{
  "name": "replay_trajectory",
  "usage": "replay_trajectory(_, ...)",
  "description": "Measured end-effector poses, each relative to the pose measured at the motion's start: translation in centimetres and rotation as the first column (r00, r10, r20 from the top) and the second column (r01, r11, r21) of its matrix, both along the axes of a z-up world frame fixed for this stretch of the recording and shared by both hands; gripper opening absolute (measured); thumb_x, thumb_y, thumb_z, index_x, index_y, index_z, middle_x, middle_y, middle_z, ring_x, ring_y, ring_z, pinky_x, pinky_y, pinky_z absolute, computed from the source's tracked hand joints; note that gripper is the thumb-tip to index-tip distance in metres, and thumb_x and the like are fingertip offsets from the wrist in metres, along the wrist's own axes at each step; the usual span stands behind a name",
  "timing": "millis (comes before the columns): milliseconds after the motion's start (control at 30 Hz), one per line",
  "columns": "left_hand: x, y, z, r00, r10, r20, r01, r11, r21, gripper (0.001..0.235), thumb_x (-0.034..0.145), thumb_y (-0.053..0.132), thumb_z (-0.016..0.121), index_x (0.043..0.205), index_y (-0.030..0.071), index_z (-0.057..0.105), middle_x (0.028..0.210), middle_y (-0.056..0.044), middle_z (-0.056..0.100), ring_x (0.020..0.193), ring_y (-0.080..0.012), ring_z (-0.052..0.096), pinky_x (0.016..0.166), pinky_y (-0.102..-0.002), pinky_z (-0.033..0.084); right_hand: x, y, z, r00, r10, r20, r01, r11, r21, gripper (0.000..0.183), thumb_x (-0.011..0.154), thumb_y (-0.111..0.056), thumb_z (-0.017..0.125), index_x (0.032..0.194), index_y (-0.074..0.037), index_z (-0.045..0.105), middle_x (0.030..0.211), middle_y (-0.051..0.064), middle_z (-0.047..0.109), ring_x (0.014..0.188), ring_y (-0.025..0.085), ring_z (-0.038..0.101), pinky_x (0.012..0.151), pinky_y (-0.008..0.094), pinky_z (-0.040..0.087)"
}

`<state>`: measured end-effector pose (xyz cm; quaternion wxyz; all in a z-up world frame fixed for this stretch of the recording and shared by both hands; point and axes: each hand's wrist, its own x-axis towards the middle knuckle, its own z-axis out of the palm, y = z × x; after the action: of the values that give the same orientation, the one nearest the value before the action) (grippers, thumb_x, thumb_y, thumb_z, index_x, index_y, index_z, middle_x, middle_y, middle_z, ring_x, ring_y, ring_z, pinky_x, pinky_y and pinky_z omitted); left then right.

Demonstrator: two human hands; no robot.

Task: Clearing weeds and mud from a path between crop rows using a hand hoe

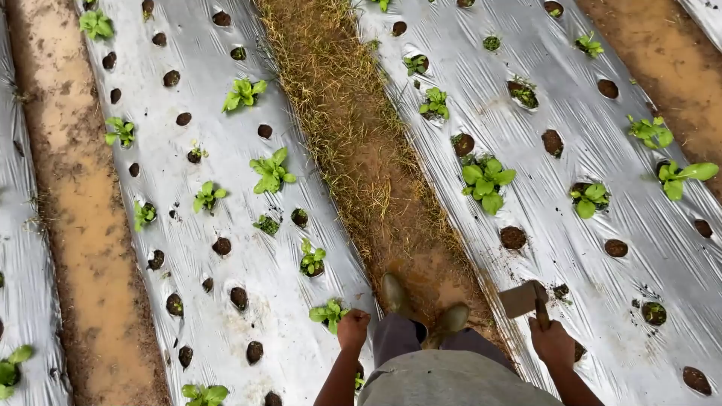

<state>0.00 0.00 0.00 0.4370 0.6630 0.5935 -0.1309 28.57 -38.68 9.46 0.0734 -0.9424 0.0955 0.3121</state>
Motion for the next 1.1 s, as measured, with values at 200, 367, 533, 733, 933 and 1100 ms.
replay_trajectory(200,5.5,0.7,-2.8,0.987,-0.158,0.013,0.158,0.987,-0.021,0.021,0.08,0.036,0.064,0.095,0.031,0.078,0.095,0.0,0.08,0.091,-0.0286,0.073,0.075,-0.046,0.052,1.9,5.2,-0.1,0.989,-0.044,0.139,0.021,0.986,0.166,0.063,0.097,-0.054,0.054,0.12,0.004,0.063,0.106,0.032,0.073,0.102,0.055,0.066,0.087,0.064,0.048)
replay_trajectory(367,11.7,-1.3,-7.8,0.958,-0.196,0.211,0.187,0.98,0.061,0.018,0.083,0.031,0.074,0.097,0.02,0.078,0.088,-0.009,0.079,0.088,-0.0344,0.075,0.076,-0.05,0.057,4.5,7.3,-4.5,0.985,-0.054,0.164,0.013,0.971,0.24,0.06,0.099,-0.051,0.057,0.124,0.004,0.06,0.104,0.036,0.071,0.103,0.056,0.066,0.089,0.065,0.05)
replay_trajectory(533,17.1,-4.8,-14.7,0.915,-0.264,0.305,0.264,0.964,0.043,0.014,0.087,0.021,0.075,0.096,0.01,0.077,0.088,-0.015,0.078,0.093,-0.0381,0.075,0.082,-0.051,0.059,7.0,5.0,-17.0,0.996,-0.062,0.062,0.046,0.972,0.23,0.062,0.098,-0.053,0.06,0.125,0.002,0.06,0.107,0.036,0.071,0.109,0.055,0.067,0.094,0.06,0.052)
replay_trajectory(733,23.2,-6.8,-30.8,0.852,-0.463,0.246,0.486,0.873,-0.039,0.014,0.091,0.013,0.073,0.106,0.014,0.073,0.099,-0.014,0.078,0.097,-0.0388,0.074,0.083,-0.053,0.06,9.2,4.1,-32.5,0.996,-0.034,0.08,0.014,0.97,0.241,0.052,0.097,-0.05,0.061,0.124,-0.006,0.057,0.1,0.031,0.072,0.103,0.052,0.069,0.087,0.059,0.055)
replay_trajectory(933,31.2,-4.3,-43.5,0.664,-0.739,0.117,0.731,0.674,0.11,0.027,0.088,0.017,0.077,0.111,0.014,0.064,0.112,-0.013,0.074,0.102,-0.0359,0.074,0.086,-0.051,0.062,10.5,6.1,-45.5,0.996,-0.042,0.077,0.019,0.96,0.279,0.046,0.099,-0.04,0.061,0.123,-0.002,0.053,0.102,0.032,0.069,0.105,0.054,0.066,0.084,0.062,0.055)
replay_trajectory(1100,38.7,-1.8,-51.5,0.652,-0.744,0.146,0.697,0.664,0.271,0.042,0.095,0.019,0.071,0.134,0.02,0.058,0.135,-0.013,0.063,0.116,-0.0388,0.069,0.09,-0.055,0.061,11.0,7.4,-58.1,0.96,-0.11,0.256,-0.005,0.913,0.409,0.04,0.098,-0.035,0.065,0.119,-0.004,0.05,0.092,0.033,0.064,0.095,0.058,0.065,0.078,0.066,0.052)
